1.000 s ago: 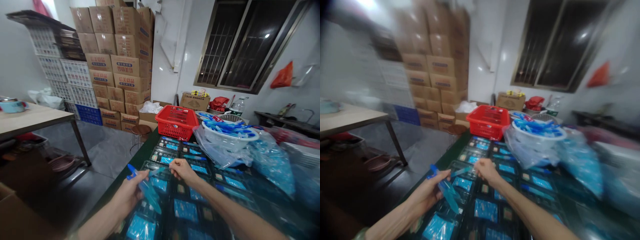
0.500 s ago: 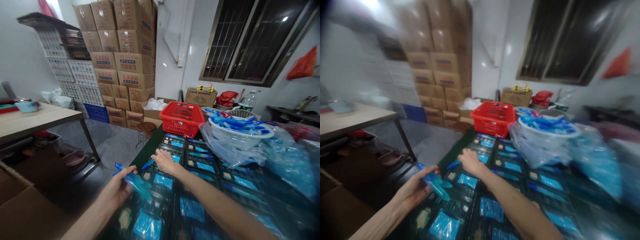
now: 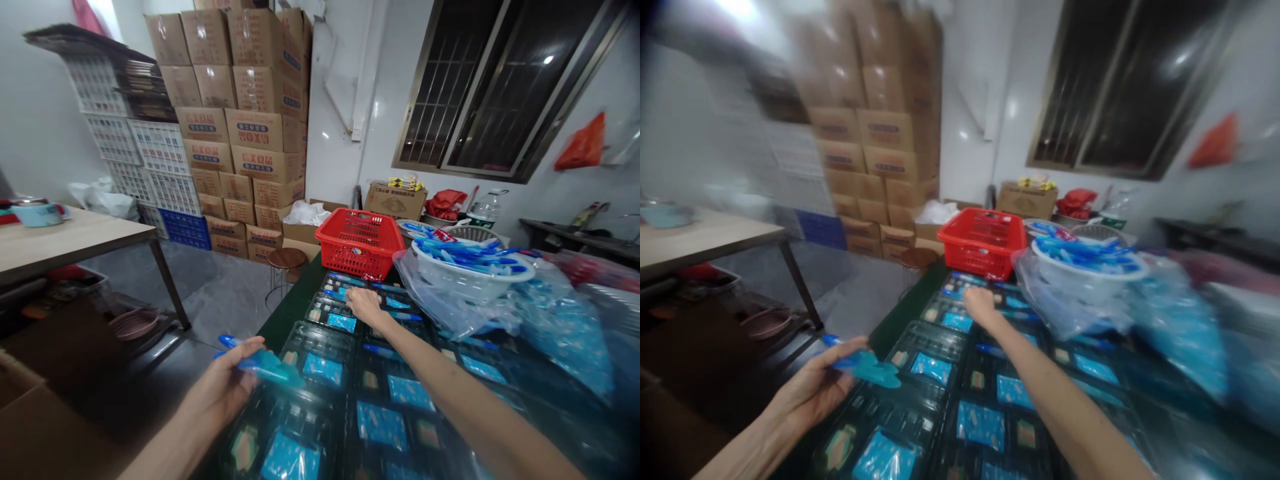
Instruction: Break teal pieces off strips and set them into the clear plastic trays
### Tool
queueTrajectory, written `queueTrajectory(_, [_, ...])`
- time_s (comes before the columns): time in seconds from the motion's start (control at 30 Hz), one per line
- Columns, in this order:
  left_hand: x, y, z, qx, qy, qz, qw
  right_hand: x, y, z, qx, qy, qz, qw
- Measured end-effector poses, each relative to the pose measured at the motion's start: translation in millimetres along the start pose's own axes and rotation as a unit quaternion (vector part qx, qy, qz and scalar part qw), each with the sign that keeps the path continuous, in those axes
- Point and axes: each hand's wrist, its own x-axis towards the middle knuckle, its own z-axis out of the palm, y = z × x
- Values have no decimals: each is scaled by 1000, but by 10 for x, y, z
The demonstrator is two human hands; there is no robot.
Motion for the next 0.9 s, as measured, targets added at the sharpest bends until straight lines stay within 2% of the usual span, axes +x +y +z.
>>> queueTrajectory(0.13, [16, -85, 0, 79, -47, 38, 995, 19, -6, 34, 31, -10, 9, 999])
queueTrajectory(0.3, [-27, -160, 58, 99, -74, 47, 991, -117, -153, -148, 113, 11, -14, 993])
queueTrajectory(0.43, [-85, -202, 152, 95, -100, 64, 988, -559, -537, -329, 214, -11, -91, 972])
queueTrajectory(0.53, [-149, -278, 196, 120, -114, 73, 984, -973, -793, -383, 331, -35, -144, 932])
queueTrajectory(0.63, [-270, -393, 186, 189, -133, 77, 970, -1270, -907, -360, 436, -42, -107, 892])
queueTrajectory(0.7, [-383, -463, 161, 258, -161, 81, 949, -1403, -937, -338, 460, -56, -84, 882])
queueTrajectory(0.8, [-552, -523, 131, 354, -185, 91, 912, -1577, -988, -354, 444, -54, -93, 890])
queueTrajectory(0.9, [-655, -519, 124, 399, -172, 100, 895, -1711, -1016, -432, 387, -23, -101, 916])
